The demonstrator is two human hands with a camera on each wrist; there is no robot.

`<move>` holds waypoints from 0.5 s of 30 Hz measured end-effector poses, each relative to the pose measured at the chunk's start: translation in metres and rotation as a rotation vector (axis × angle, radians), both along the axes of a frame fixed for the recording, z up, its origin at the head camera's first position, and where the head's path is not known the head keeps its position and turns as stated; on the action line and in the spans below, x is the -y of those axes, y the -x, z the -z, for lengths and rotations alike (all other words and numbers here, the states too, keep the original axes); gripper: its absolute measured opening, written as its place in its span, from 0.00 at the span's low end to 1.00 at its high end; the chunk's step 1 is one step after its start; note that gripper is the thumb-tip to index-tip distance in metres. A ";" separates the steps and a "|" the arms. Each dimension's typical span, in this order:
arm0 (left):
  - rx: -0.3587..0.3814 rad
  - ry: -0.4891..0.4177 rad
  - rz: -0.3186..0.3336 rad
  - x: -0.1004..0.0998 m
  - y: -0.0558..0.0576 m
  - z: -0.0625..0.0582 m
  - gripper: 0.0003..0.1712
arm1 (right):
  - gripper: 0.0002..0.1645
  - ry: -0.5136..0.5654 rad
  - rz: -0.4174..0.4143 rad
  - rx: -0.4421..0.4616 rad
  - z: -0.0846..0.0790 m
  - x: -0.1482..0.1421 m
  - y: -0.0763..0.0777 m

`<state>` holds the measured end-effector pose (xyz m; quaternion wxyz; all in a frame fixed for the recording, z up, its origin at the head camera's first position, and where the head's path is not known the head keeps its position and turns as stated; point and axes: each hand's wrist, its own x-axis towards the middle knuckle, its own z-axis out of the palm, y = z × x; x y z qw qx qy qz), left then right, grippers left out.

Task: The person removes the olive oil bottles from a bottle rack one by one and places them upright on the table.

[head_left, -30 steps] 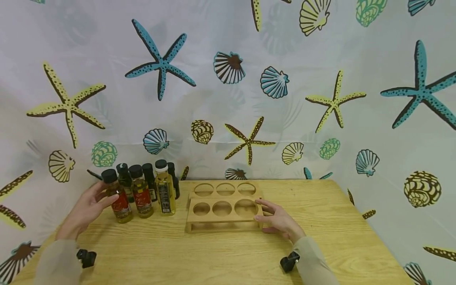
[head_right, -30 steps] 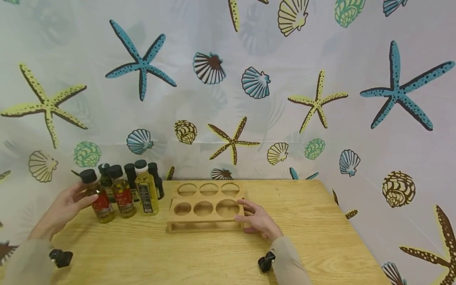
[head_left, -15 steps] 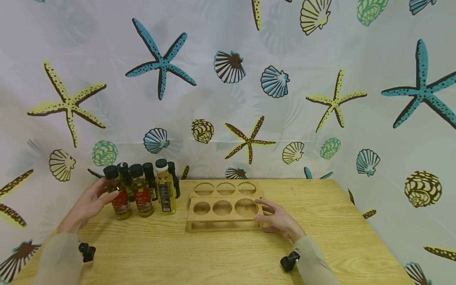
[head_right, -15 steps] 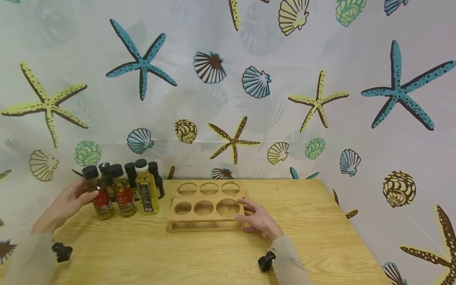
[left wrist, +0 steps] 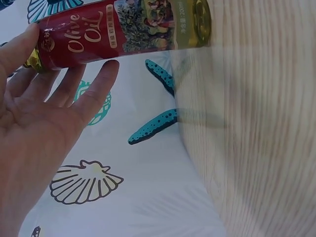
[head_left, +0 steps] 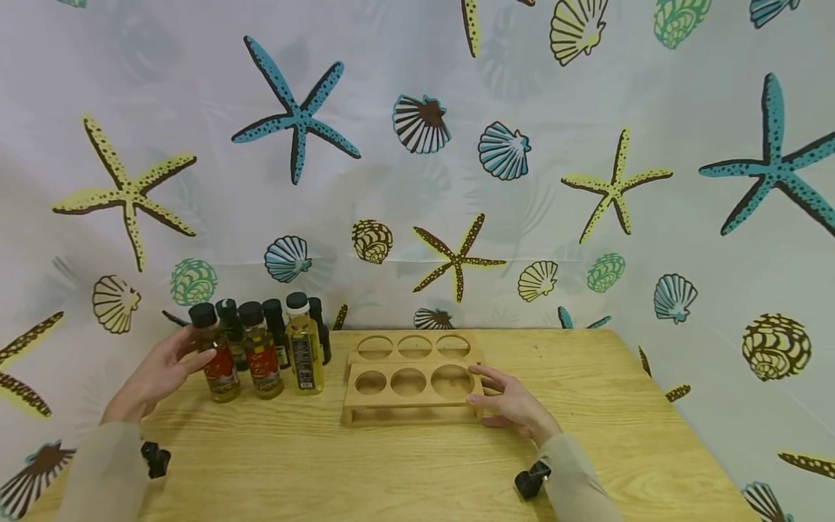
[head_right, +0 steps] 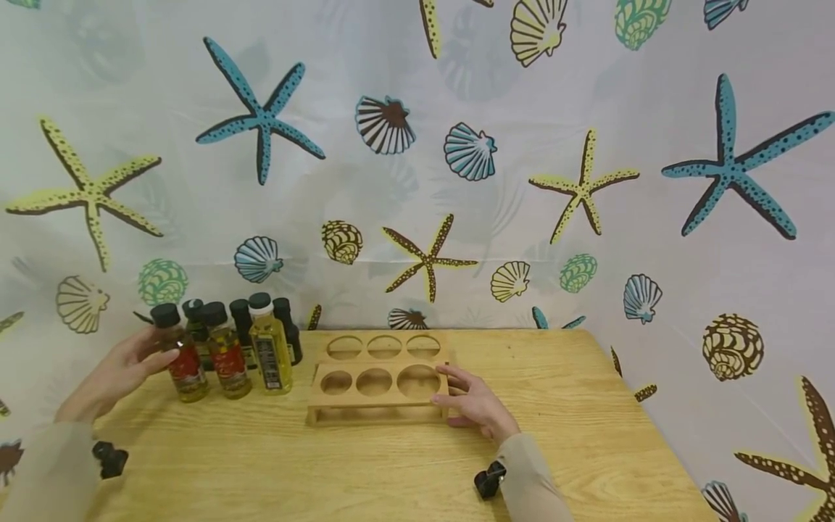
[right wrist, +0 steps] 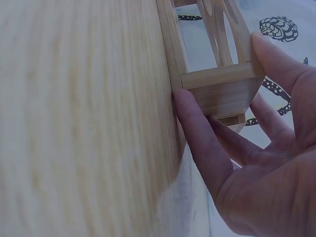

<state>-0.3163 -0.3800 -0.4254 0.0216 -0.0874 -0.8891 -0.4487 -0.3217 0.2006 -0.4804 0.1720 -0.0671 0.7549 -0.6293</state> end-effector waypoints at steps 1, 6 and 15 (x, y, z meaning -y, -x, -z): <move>0.002 0.010 -0.003 0.000 0.001 -0.001 0.47 | 0.42 0.001 0.001 0.001 0.000 0.000 0.000; -0.020 0.051 -0.043 -0.001 -0.002 0.000 0.48 | 0.42 0.003 0.002 0.001 0.000 -0.001 0.000; -0.279 -0.074 -0.426 -0.016 -0.013 0.005 0.34 | 0.42 -0.006 0.007 -0.011 0.000 -0.001 0.001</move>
